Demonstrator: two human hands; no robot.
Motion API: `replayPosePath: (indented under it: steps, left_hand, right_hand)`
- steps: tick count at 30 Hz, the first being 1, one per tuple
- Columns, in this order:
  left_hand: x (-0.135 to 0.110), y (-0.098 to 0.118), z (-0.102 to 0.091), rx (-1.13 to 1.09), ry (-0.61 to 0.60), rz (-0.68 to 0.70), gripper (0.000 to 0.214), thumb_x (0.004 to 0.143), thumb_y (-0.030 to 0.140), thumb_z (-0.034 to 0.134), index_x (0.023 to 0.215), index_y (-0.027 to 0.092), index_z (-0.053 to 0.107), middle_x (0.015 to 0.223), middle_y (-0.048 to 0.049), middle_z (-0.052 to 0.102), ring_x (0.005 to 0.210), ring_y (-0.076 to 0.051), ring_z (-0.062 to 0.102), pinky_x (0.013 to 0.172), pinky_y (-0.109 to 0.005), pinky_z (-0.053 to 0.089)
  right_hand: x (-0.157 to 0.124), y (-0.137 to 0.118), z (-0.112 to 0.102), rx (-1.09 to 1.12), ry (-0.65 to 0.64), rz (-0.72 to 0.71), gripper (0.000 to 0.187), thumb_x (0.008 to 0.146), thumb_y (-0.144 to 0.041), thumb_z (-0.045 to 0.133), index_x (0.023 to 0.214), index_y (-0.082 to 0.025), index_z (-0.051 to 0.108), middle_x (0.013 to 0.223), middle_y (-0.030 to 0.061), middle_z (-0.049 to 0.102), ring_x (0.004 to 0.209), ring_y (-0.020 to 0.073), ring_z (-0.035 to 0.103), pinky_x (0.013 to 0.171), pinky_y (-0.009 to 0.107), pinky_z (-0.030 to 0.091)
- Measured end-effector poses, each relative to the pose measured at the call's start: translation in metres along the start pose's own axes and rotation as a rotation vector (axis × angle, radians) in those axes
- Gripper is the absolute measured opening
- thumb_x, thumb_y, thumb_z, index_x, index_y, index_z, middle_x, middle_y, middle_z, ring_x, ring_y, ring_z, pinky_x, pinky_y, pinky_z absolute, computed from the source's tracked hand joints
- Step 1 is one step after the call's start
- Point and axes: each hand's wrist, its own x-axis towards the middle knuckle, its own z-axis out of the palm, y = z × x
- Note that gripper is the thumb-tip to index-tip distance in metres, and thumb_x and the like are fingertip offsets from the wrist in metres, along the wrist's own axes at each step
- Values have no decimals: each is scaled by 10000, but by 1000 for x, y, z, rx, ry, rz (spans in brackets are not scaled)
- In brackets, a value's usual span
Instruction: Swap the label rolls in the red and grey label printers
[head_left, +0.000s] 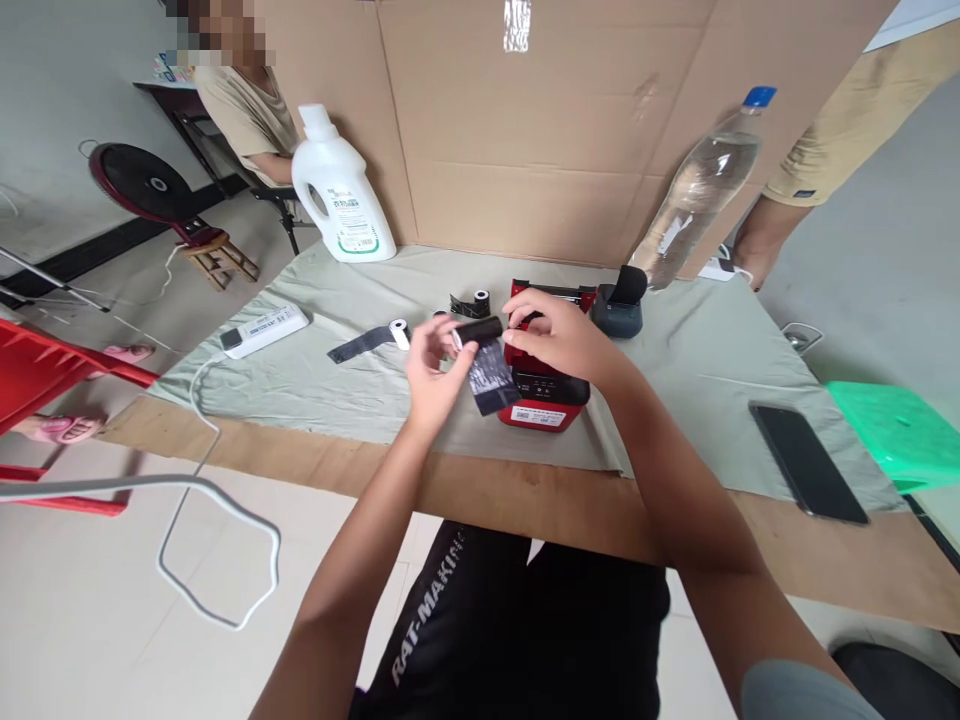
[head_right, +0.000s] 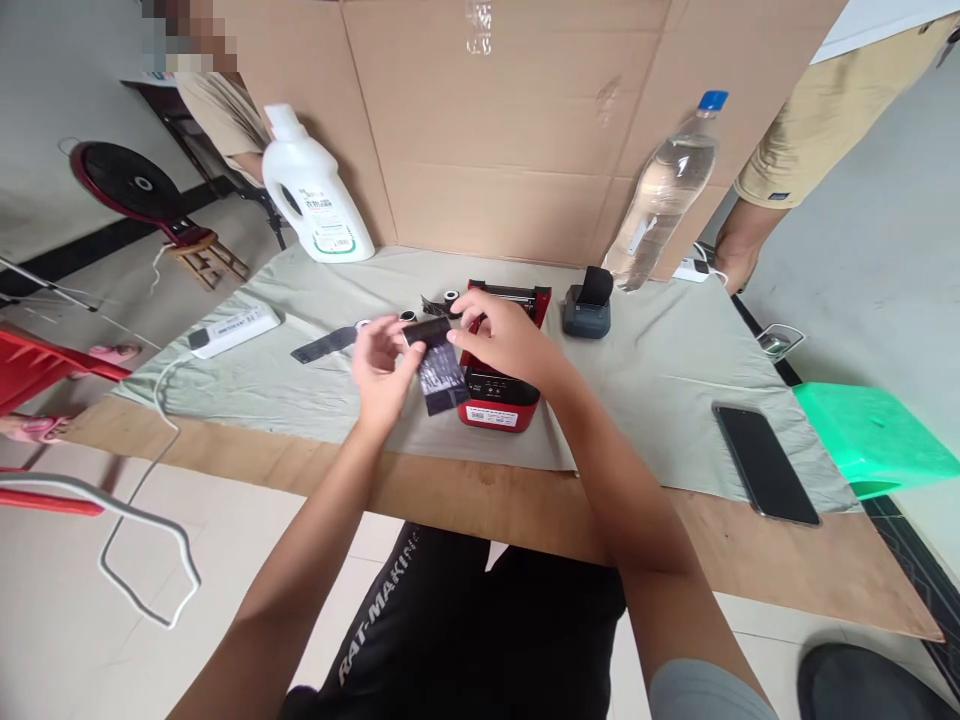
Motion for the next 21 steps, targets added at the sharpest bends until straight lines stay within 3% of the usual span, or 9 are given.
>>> replayPosePath:
  steps: [2,5,7,11,14,18,21]
  left_hand:
    - [20,1,-27,191,19,-30,487,892,542,742,1226,195,674,979,-55,730,778,-151,661,768,-313,558]
    - [51,-1,-67,544,-167,-132,331,805,388,792,1080,205,776,842,-29,728,730,-191,664,801,-353,566]
    - [65,-5,-82,686,-248,-184,230,746,297,809,962,219,810,781,-38,733,755,-240,683,812,-379,562]
    - [67,-18,-78,853,-419,-286,67,724,219,798,791,224,805,787,-87,765,839,-308,717,814,-404,547]
    - [58,-24,-70,941,-501,-355,97,764,285,790,838,227,815,964,-124,796,950,-341,722,831,-429,553]
    - [61,-36,-83,923,-373,-255,295,869,474,699,1024,268,843,1265,-135,741,1121,-370,669,877,-476,560]
    - [77,-53,-100,873,-301,-124,355,890,377,630,1162,265,829,1274,-127,757,1142,-363,632,981,-520,533]
  right_hand:
    - [0,-2,-6,15,89,24,282,902,-351,684,1153,-228,647,1095,31,703,698,129,603,683,297,476]
    - [2,-3,-13,28,185,44,245,893,-325,691,1116,-234,649,1115,32,692,669,112,590,643,285,470]
    - [3,-3,-14,28,211,58,225,884,-301,693,1094,-232,651,1120,36,686,663,108,586,644,289,480]
    - [3,-3,-12,29,204,69,224,874,-271,681,1092,-227,654,1115,35,690,623,97,550,642,297,481]
    - [2,-4,-12,20,198,68,234,874,-267,680,1104,-230,660,1123,33,694,626,100,549,654,296,484]
    - [1,-4,-15,-4,223,81,223,896,-274,668,1115,-234,670,1157,45,689,663,118,582,676,306,491]
    - [1,-3,-17,-24,251,71,193,919,-279,651,1107,-240,665,1144,42,695,674,121,589,693,311,496]
